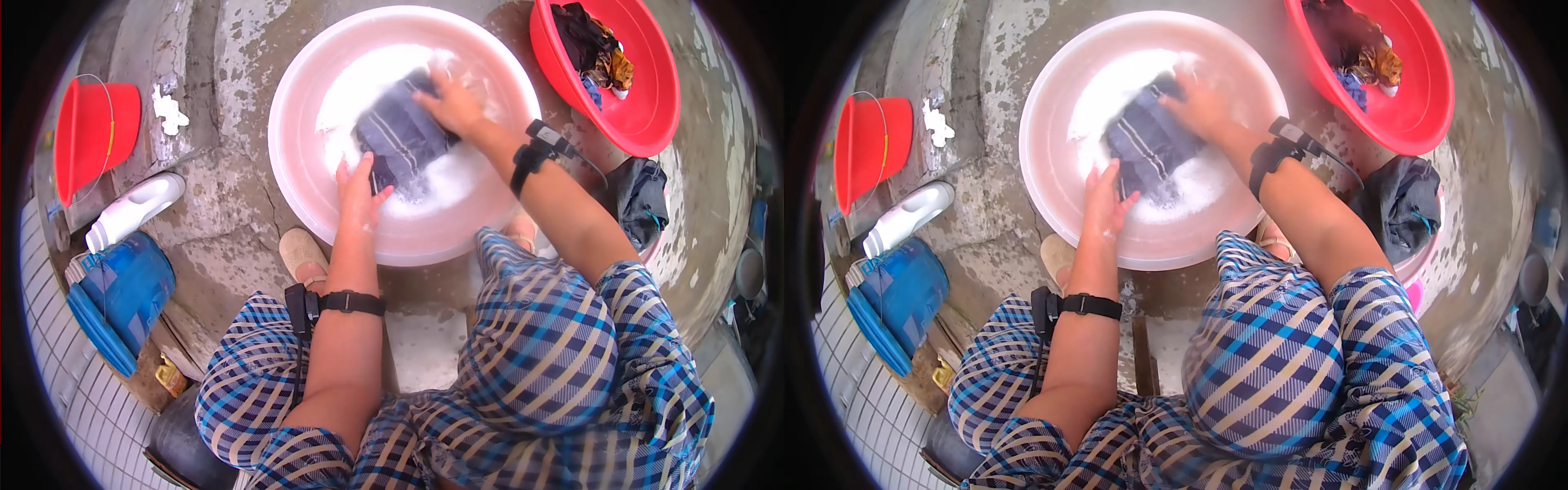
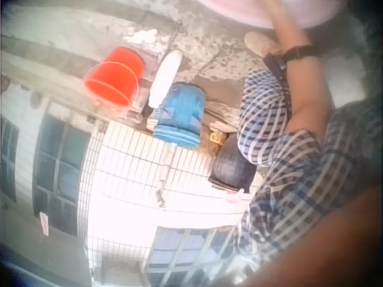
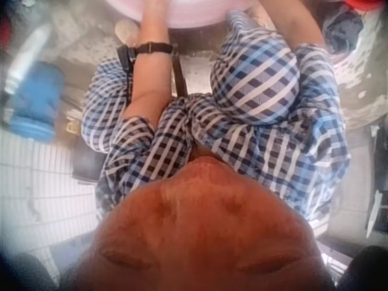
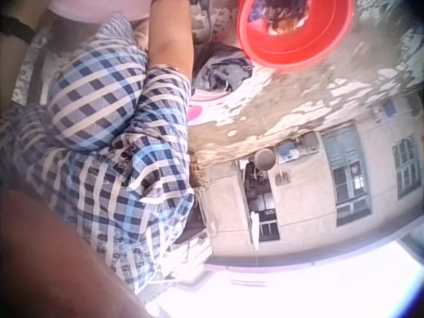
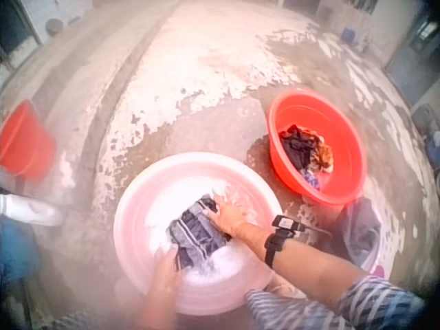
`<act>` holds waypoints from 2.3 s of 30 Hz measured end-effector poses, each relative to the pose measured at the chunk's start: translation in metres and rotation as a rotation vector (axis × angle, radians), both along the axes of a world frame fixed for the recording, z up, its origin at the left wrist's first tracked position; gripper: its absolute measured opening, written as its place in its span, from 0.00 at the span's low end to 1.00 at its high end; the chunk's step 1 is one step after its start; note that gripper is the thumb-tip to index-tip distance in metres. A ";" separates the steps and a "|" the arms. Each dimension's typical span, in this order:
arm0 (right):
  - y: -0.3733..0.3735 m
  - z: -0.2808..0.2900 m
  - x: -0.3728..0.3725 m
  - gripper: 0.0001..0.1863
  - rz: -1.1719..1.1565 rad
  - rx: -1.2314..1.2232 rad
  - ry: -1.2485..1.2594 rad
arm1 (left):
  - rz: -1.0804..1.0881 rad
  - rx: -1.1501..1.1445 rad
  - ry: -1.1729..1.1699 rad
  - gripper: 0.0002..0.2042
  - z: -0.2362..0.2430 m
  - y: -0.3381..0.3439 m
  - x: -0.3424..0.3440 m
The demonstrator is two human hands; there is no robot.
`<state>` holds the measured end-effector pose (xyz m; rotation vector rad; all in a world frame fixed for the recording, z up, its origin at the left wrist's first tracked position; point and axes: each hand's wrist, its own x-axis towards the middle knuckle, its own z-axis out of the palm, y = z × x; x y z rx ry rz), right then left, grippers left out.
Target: Washing dark-colored clothes by hand in a plastic basin with soapy water.
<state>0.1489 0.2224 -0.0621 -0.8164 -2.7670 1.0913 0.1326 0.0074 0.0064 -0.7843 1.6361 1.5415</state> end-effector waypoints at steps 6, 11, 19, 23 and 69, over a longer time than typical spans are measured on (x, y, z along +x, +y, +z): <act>-0.088 0.062 0.028 0.20 0.456 -0.533 0.111 | 0.103 0.382 -0.104 0.26 -0.003 -0.008 -0.018; -0.060 0.091 -0.003 0.19 0.398 -0.202 0.035 | 0.137 0.486 0.002 0.17 -0.009 -0.001 -0.008; -0.008 0.008 -0.016 0.24 0.087 -0.075 0.138 | -0.127 0.087 -0.006 0.25 -0.004 -0.001 0.002; -0.047 0.022 0.005 0.24 0.311 -0.931 -0.131 | 0.062 0.115 0.039 0.30 -0.009 -0.012 -0.011; -0.095 0.096 0.009 0.18 0.576 -0.448 0.167 | 0.153 0.592 -0.126 0.28 -0.010 -0.019 -0.014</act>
